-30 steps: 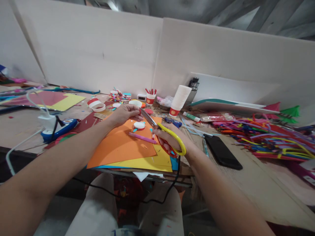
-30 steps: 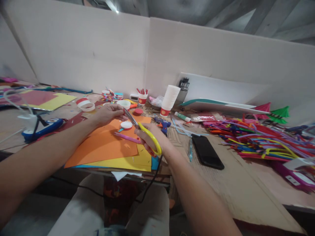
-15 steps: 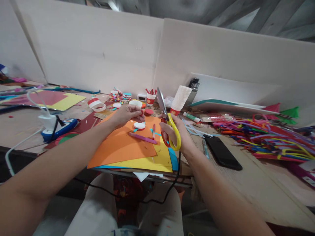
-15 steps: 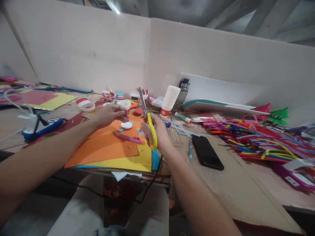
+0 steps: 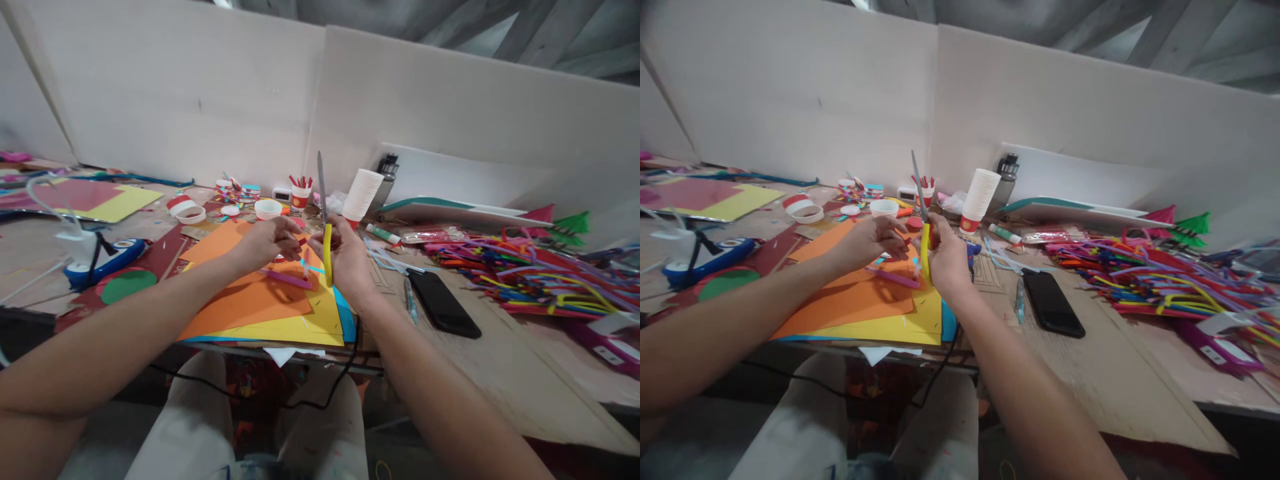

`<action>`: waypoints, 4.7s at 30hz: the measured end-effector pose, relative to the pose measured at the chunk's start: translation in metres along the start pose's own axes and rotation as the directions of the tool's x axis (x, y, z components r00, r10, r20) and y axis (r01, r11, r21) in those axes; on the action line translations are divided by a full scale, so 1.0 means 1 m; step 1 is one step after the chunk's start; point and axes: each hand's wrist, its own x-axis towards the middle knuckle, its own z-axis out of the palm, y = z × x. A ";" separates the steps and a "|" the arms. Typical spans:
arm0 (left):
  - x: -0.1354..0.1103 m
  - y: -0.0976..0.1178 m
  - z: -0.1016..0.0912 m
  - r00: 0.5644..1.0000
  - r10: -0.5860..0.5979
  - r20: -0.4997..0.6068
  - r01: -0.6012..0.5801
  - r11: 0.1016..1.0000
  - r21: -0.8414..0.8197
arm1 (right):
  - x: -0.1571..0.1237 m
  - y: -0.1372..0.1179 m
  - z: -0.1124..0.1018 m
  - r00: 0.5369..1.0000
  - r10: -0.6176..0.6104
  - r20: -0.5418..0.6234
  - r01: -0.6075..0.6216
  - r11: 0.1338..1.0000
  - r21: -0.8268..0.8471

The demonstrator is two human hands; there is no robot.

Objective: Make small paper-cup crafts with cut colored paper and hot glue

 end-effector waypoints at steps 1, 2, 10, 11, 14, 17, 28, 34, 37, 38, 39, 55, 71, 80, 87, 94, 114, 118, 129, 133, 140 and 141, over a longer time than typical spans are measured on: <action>-0.001 0.000 0.001 1.000 0.016 0.010 -0.016 1.000 0.002 | 0.000 0.001 0.001 1.000 -0.007 0.005 0.007 1.000 -0.011; -0.001 -0.001 0.001 0.999 0.032 0.026 -0.032 0.999 0.009 | 0.000 0.002 0.002 1.000 -0.015 0.008 0.015 1.000 -0.023; -0.004 -0.002 0.001 0.992 0.091 0.088 -0.102 0.986 0.135 | 0.000 -0.001 0.004 1.000 -0.015 0.009 0.015 0.996 -0.090; -0.004 -0.003 0.001 0.991 0.099 0.090 -0.112 0.980 0.163 | 0.000 -0.002 0.004 1.000 -0.008 0.012 0.009 0.996 -0.088; -0.003 -0.006 0.000 0.985 0.140 0.098 -0.161 0.952 0.261 | -0.002 -0.004 0.003 0.999 0.027 0.025 -0.025 0.997 -0.072; -0.002 -0.010 -0.003 0.975 0.187 0.121 -0.219 0.907 0.359 | -0.002 -0.003 0.002 0.997 0.057 0.061 -0.053 0.997 -0.058; 0.006 -0.001 0.003 0.994 0.016 -0.106 -0.021 0.998 -0.052 | 0.005 0.001 0.000 0.979 0.127 -0.161 -0.058 0.925 0.376; 0.013 0.003 0.024 0.996 -0.084 -0.018 0.072 0.931 -0.358 | 0.006 0.007 -0.001 0.949 0.222 -0.225 -0.076 0.852 0.519; 0.015 0.006 0.033 0.993 -0.113 -0.021 0.089 0.876 -0.473 | 0.005 0.007 -0.001 0.948 0.221 -0.229 -0.066 0.840 0.539; 0.015 0.006 0.036 0.992 -0.120 -0.026 0.091 0.858 -0.506 | 0.005 0.007 -0.001 0.948 0.217 -0.232 -0.057 0.835 0.548; 0.016 0.007 0.038 0.992 -0.127 -0.028 0.092 0.840 -0.534 | 0.005 0.007 -0.001 0.947 0.214 -0.238 -0.049 0.831 0.553; 0.026 0.011 0.039 0.968 -0.222 -0.115 0.114 0.801 -0.587 | 0.005 0.005 -0.009 0.924 0.277 -0.262 -0.088 0.823 0.561; 0.022 -0.003 0.037 0.993 -0.096 -0.066 0.046 0.843 -0.536 | 0.005 0.011 -0.004 0.978 0.129 -0.164 -0.014 0.827 0.563; 0.017 -0.003 0.041 0.986 -0.138 -0.098 0.049 0.787 -0.616 | 0.003 0.007 0.000 0.973 0.144 -0.178 -0.045 0.882 0.468; 0.027 -0.001 0.017 0.989 -0.088 -0.117 0.027 0.896 -0.444 | 0.000 0.004 -0.007 0.986 0.161 -0.032 -0.134 0.900 0.415; 0.032 0.010 -0.034 0.952 -0.174 -0.252 0.067 0.922 -0.381 | 0.002 -0.003 -0.024 0.977 0.142 0.160 -0.139 0.990 -0.031; 0.034 0.009 -0.044 0.942 -0.206 -0.266 0.080 0.905 -0.417 | -0.010 -0.017 -0.020 0.910 0.299 0.288 -0.241 0.946 -0.218; 0.033 0.010 -0.042 0.937 -0.231 -0.262 0.101 0.897 -0.431 | -0.010 -0.017 -0.019 0.901 0.317 0.296 -0.263 0.942 -0.208; 0.035 0.009 -0.043 0.936 -0.241 -0.258 0.103 0.885 -0.453 | -0.012 -0.022 -0.017 0.891 0.363 0.273 -0.327 0.930 -0.169; 0.035 0.010 -0.043 0.934 -0.243 -0.263 0.106 0.890 -0.444 | -0.012 -0.024 -0.018 0.885 0.376 0.273 -0.335 0.923 -0.188; 0.034 0.012 -0.041 0.930 -0.244 -0.274 0.112 0.901 -0.419 | -0.012 -0.021 -0.017 0.877 0.394 0.276 -0.345 0.914 -0.212; 0.033 0.012 -0.041 0.928 -0.246 -0.278 0.113 0.901 -0.419 | -0.012 -0.021 -0.017 0.877 0.391 0.278 -0.337 0.914 -0.224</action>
